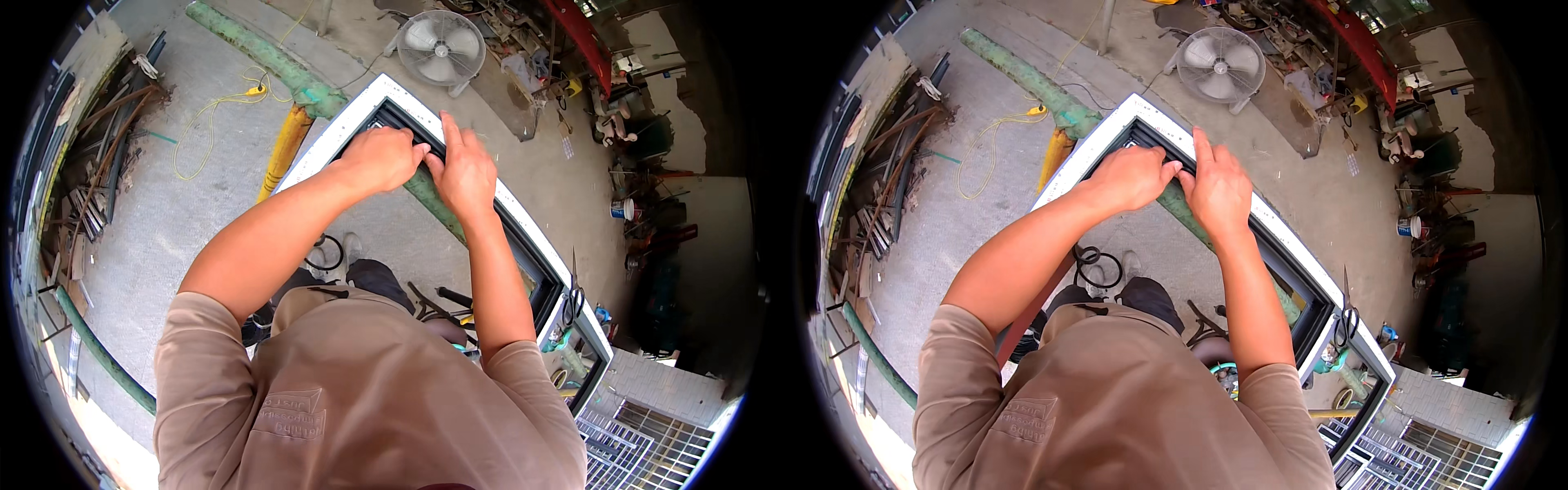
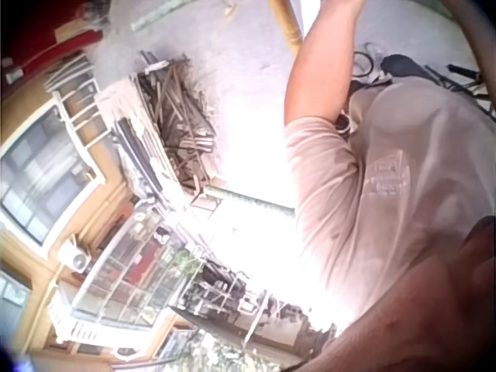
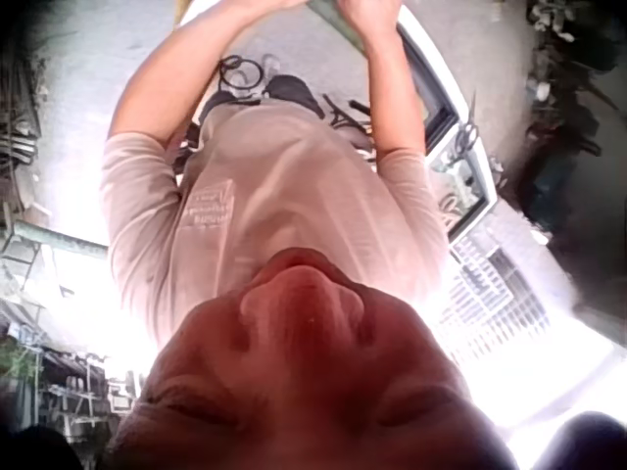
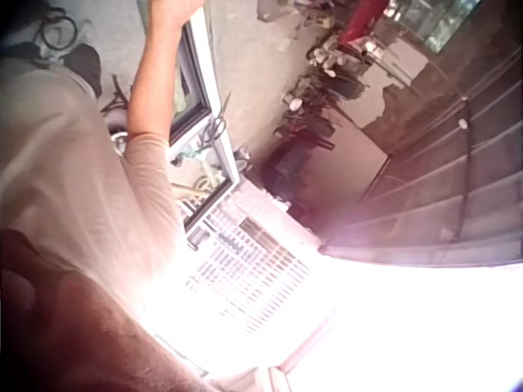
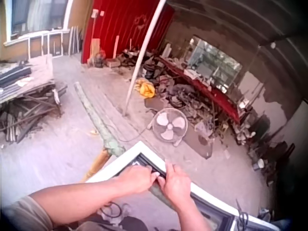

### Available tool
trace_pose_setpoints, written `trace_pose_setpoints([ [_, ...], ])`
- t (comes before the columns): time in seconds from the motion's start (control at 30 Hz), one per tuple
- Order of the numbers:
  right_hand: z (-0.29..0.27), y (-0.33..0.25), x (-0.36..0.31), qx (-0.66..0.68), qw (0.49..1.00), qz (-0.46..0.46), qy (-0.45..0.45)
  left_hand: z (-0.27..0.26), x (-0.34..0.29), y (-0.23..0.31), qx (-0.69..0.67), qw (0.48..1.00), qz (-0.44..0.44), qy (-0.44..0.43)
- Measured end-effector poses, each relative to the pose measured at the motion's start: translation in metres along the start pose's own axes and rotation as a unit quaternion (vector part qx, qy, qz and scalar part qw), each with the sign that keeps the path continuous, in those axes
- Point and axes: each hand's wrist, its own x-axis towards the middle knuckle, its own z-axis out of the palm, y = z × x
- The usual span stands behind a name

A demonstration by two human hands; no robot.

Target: The person installs a black rubber gasket into the groove of an aluminum window frame by hand and using shears to cut the rubber strip to length.

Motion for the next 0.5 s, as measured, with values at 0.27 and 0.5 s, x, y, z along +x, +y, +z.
trace_pose_setpoints([
  [0.27,0.002,0.003,-0.002,0.02,1.0,0.003,-0.008,0.016,-0.048,0.001,-0.05,0.996,-0.038,0.061],
  [0.5,0.0,0.006,-0.005,0.023,0.999,-0.028,0.012,0.055,-0.111,0.004,-0.184,0.964,-0.088,0.172],
])
